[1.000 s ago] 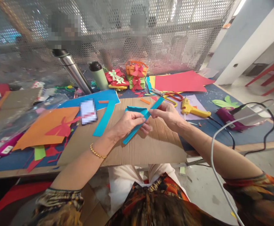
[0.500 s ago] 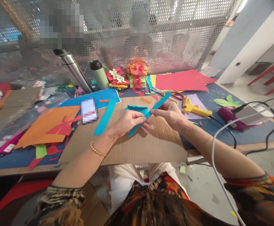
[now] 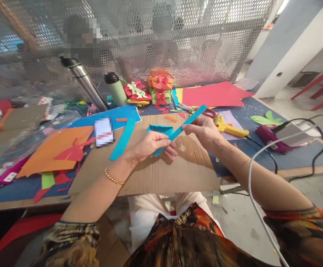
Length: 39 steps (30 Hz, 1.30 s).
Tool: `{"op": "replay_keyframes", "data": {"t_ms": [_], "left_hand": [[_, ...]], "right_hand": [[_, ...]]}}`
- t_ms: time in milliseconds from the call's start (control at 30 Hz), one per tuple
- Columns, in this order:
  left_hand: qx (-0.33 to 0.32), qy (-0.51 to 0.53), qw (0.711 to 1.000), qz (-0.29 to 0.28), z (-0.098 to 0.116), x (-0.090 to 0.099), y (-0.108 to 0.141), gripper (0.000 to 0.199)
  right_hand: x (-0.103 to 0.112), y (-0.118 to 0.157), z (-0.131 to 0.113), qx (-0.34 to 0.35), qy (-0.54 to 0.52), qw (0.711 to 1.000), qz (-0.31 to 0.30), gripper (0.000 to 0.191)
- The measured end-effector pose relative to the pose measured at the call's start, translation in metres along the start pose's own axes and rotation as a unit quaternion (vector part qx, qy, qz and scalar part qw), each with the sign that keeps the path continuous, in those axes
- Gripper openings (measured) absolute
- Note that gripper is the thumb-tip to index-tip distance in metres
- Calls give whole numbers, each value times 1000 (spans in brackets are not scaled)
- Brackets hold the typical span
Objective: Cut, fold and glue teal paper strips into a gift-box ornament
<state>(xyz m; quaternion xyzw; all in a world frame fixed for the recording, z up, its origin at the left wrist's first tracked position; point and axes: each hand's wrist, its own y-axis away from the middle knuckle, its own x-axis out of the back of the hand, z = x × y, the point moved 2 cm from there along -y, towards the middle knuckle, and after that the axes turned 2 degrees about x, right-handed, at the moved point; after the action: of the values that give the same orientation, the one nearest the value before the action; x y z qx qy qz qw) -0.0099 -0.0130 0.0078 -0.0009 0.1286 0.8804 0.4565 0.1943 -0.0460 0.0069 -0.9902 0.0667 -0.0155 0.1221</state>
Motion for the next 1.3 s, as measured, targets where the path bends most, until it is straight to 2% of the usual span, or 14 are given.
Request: {"op": "replay_keyframes", "data": {"t_ms": [100,367,733,900,1033,1133,1300], "left_hand": [[-2,-2,1000,-9,2,2,0,30],[4,-23,1000,8,4,4,2,25],[3,-24,1000,5,1,10,1,26],[5,-33,999,-3,3,10,2,28],[-3,-27,1000,-1,4,8,3,42],[-21,-21,1000,4,3,5,2,51],[-21,-26,999,22,0,4,0,44]], "right_hand": [[0,0,-1,-4,-13,1000,8,23],[10,-3,-6,22,-8,999,45,18],[17,-3,-8,27,-10,998,58,17],[19,-4,-7,30,-13,998,46,18],[17,-4,-5,26,-19,999,43,19],[11,-2,-3,13,-15,1000,14,21],[3,0,0,-8,-14,1000,-16,25]]}}
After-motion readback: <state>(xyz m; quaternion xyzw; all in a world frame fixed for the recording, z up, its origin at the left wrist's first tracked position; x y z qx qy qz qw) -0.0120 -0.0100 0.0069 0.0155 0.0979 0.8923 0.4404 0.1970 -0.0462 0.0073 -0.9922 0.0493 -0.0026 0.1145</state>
